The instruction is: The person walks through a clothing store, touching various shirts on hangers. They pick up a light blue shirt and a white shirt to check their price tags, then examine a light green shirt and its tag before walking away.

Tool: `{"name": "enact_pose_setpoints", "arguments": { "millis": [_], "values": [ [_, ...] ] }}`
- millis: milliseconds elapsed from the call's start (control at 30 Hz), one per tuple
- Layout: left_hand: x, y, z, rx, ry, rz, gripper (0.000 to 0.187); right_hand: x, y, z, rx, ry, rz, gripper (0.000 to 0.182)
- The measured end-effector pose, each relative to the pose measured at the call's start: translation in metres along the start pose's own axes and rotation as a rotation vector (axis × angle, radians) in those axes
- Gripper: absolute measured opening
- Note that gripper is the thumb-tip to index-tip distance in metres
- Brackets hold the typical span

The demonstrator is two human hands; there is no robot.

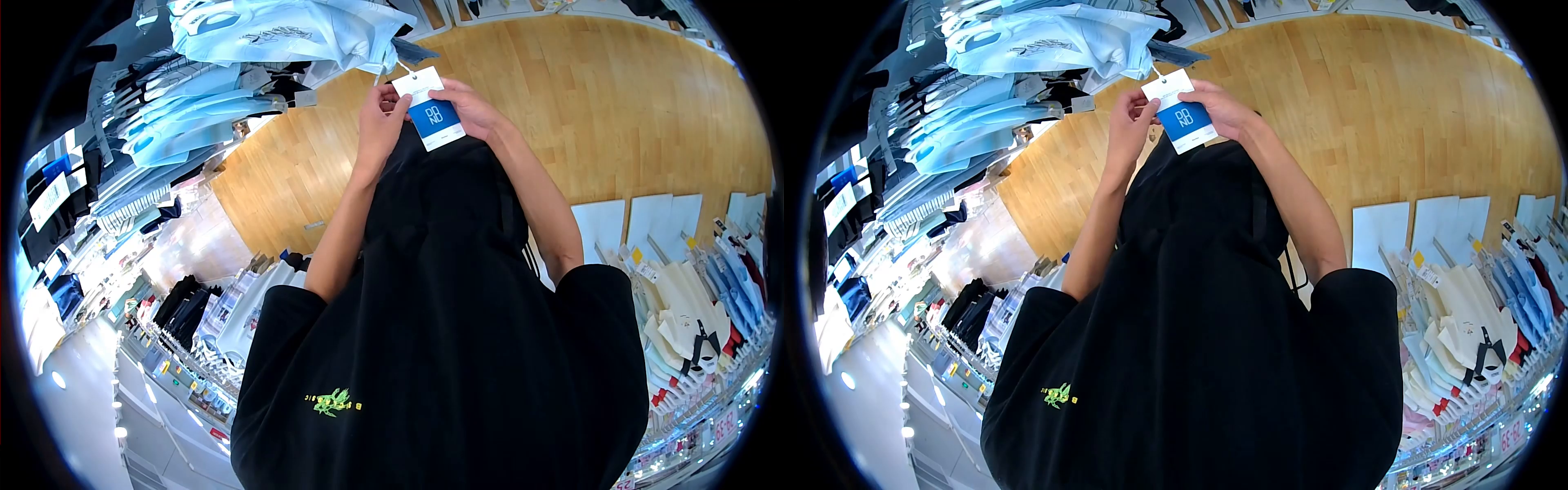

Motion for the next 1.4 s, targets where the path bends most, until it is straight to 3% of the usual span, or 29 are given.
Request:
{"name": "enact_pose_setpoints", "arguments": {
  "millis": [233,567,1067,1400],
  "values": [
    [-0.003,-0.008,0.001,0.070,-0.107,-0.156,0.010,-0.005,-0.001,-0.004,0.011,-0.021,-0.026,0.033],
    [0.001,-0.018,0.003,0.108,-0.069,-0.128,0.011,0.000,-0.003,-0.001,0.061,-0.038,-0.004,0.031],
    [0.001,-0.016,0.002,0.171,-0.140,-0.342,0.010,0.014,-0.018,-0.016,0.042,0.038,-0.137,0.022],
    [0.002,-0.012,-0.002,0.164,-0.172,-0.365,0.020,0.012,-0.007,-0.016,-0.043,0.109,-0.311,0.019]
  ]
}}
Point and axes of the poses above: each hand's wrist, its own z-axis towards the middle knuckle, its own x-axis out of the back of the hand, y = z × x, the point moved 5 cm from there along z, towards the middle knuckle, and after that the axes turned 14 degrees about z, right-handed, at the moved point
